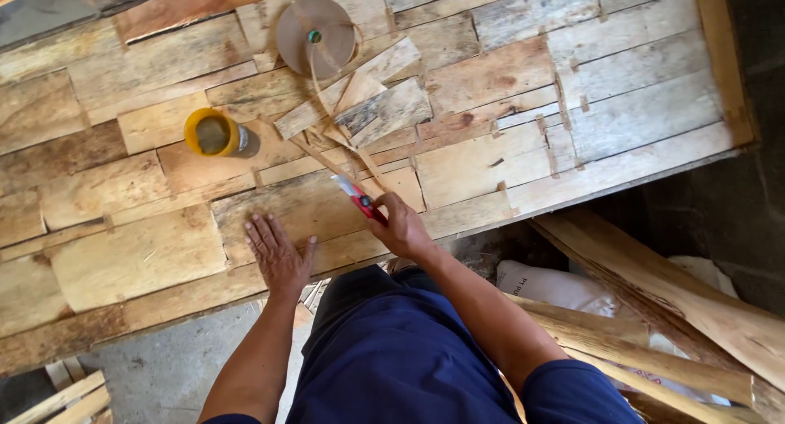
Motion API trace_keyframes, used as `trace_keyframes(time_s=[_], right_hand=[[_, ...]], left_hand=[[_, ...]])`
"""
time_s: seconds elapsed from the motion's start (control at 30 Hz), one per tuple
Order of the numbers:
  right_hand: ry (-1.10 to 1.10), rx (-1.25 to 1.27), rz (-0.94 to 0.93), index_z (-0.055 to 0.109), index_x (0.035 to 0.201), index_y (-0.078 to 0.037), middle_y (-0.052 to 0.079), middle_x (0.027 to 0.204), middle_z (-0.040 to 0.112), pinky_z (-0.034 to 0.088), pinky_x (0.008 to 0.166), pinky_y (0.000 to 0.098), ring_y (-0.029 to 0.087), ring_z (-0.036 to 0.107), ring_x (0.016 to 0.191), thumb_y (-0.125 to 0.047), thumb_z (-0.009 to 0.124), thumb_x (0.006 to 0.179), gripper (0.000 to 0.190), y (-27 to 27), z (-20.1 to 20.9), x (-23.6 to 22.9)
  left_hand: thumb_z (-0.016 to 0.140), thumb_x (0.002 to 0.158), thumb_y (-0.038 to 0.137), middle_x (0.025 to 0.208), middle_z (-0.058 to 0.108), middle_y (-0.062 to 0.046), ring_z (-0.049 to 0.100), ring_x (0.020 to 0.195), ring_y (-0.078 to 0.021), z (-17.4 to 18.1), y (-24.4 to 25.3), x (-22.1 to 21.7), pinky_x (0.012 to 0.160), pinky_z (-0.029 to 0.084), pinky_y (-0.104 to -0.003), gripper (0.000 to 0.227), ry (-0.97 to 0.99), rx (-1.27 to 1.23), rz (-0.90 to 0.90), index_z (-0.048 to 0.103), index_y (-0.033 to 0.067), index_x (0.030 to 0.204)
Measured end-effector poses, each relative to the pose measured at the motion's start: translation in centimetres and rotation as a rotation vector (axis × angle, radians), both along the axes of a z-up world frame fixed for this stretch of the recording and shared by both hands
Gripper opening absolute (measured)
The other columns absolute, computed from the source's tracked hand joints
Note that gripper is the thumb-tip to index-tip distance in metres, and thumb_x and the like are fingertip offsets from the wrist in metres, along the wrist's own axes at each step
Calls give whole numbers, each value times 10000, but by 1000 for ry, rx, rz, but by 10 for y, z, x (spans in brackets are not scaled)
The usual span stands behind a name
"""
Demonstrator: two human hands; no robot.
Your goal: The person is applying and trimming thin wood strips or veneer onto a larger wooden panel using a utility knife.
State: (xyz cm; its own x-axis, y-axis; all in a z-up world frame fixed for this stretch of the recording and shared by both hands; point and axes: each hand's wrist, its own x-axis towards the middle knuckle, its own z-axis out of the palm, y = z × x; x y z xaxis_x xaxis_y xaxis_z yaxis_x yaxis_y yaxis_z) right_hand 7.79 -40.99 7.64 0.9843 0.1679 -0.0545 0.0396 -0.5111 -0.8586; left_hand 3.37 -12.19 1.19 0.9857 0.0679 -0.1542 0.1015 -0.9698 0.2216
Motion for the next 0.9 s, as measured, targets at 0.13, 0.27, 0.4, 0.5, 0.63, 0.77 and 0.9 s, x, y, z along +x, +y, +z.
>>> trace_keyframes(time_s=[0.13, 0.27, 0.4, 0.5, 0.63, 0.77, 0.9], right_hand=[[465, 211, -158, 468, 1202, -1, 165, 937, 705, 546, 638, 402, 268, 698, 723, -181, 648, 951, 357, -25, -28, -25], [417, 318, -283, 350, 1306, 43, 179, 977, 672, 553, 692, 361, 193, 643, 788, -139, 615, 998, 445, -44, -49, -58], [361, 422, -504, 362, 1411, 31, 109, 1055, 671, 570, 826, 320, 135, 662, 960, -140, 602, 995, 509, -49, -77, -88], [319, 574, -661, 470, 1394, 38, 97, 1087, 655, 544, 868, 302, 149, 641, 980, -135, 628, 1010, 450, -40, -101, -107], [262, 594, -783, 532, 1342, 35, 101, 1068, 638, 532, 836, 305, 146, 614, 938, -131, 628, 1026, 370, -35, -114, -124], [317, 593, -827, 531, 1287, 8, 81, 1027, 681, 546, 795, 293, 136, 660, 901, -123, 618, 999, 328, -35, -108, -133], [375, 522, -893, 548, 1280, -28, 67, 952, 692, 480, 647, 279, 125, 626, 788, -129, 627, 990, 317, -45, -97, -134]], left_hand=[[472, 907, 745, 1702, 6, -286, -45, 1574, -467, 2, -2, 0, 1261, -25, -557, 1133, -7, 8, -11, 127, -65, 1621], [449, 915, 769, 1707, 23, -304, -37, 1583, -479, 0, 2, -4, 1273, -31, -561, 1144, -71, -9, -24, 145, -77, 1622], [437, 912, 770, 1700, 50, -305, -27, 1575, -480, 4, 5, -4, 1275, -25, -558, 1131, -83, -12, -24, 154, -65, 1620], [417, 935, 766, 1706, 51, -309, -23, 1581, -483, 6, 8, -4, 1278, -19, -560, 1110, -91, -64, -27, 150, -58, 1629], [408, 937, 761, 1700, 81, -294, -15, 1575, -474, 1, 10, -6, 1261, -27, -576, 1091, -93, -64, -70, 187, -59, 1623], [393, 961, 723, 1710, 142, -270, 29, 1598, -429, 1, 12, -10, 1255, -40, -606, 1016, -117, -48, -203, 277, -52, 1608], [373, 975, 712, 1703, 169, -260, 78, 1600, -427, 4, 7, -7, 1274, -7, -604, 991, -153, -173, -349, 298, -55, 1599]])
